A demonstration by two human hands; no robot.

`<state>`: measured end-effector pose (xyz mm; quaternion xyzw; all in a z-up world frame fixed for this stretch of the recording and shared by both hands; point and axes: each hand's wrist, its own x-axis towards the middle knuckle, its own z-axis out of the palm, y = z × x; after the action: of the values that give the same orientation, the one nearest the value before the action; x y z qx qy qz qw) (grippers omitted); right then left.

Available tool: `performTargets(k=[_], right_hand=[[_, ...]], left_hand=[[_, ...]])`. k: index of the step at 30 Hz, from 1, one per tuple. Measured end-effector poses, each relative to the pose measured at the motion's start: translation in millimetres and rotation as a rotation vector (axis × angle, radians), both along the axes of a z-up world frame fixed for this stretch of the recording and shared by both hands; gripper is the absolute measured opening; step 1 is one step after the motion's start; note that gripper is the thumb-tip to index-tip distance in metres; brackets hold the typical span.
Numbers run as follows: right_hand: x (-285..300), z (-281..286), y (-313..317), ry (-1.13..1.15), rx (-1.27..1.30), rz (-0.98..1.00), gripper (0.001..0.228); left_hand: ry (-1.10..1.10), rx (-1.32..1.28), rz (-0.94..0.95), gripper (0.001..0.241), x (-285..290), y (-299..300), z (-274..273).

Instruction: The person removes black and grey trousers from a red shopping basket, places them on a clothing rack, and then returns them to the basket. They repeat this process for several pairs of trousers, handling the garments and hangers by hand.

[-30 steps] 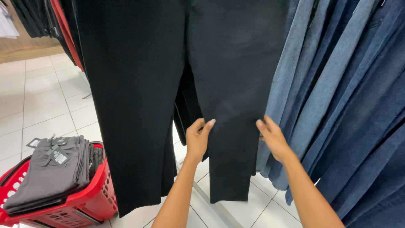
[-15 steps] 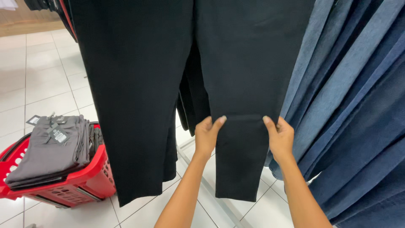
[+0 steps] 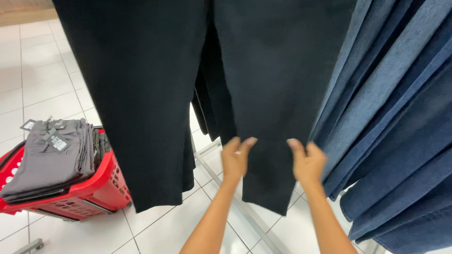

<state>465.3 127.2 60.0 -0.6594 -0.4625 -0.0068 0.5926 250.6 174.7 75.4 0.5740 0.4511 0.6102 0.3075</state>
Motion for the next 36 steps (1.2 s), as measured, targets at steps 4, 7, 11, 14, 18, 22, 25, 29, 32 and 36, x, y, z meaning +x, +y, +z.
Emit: performTargets(k=[4,7,11,14,18,22,25,29,32,36], right_hand=[[-19.2,49.4,-24.1,0.113,-0.035,0.112,0.036],[-21.7,31.5,-26.4,0.281,-0.029,0.243,0.02],[-20.9,-16.2,-35.7,0.14,-0.201,0.16,0.027],[-14.8,-54.2,-28.5,0.045,-0.246,0.139,0.037],[-23.3,-40.4,-31.7,-0.002,-0.256,0.089,0.049],[-6.0,-57.8,-35.0,0.063,-0.27,0.097,0.039],[-22.4,-54.6,-42.9,0.175,-0.259,0.162,0.037],[-52.2,-40.3,-65.6,0.113,-0.392,0.127,0.04],[-66.4,-33.4,-70.8,0.112,-0.432,0.15,0.042],[-60.5,-44.6,-64.7,0.111,-0.453,0.15,0.045]], left_hand=[[0.049,-0.191,-0.093,0.022,-26.1,-31.5,56.3],[0.02,-0.236,-0.144,0.019,-33.2,-44.5,58.3],[0.197,-0.28,-0.216,0.021,-40.0,-52.8,24.4],[0.202,-0.22,-0.2,0.012,-30.5,-53.3,7.1],[0.204,-0.184,-0.056,0.029,-31.9,-54.1,0.1],[0.147,-0.292,-0.068,0.023,-44.5,-65.7,26.7],[0.115,-0.322,-0.167,0.015,-47.8,-65.9,9.3],[0.151,-0.295,-0.245,0.024,-46.7,-70.2,-33.3],[0.211,-0.295,-0.238,0.019,-43.9,-67.9,-51.1],[0.263,-0.252,-0.119,0.021,-46.1,-46.8,-94.3]])
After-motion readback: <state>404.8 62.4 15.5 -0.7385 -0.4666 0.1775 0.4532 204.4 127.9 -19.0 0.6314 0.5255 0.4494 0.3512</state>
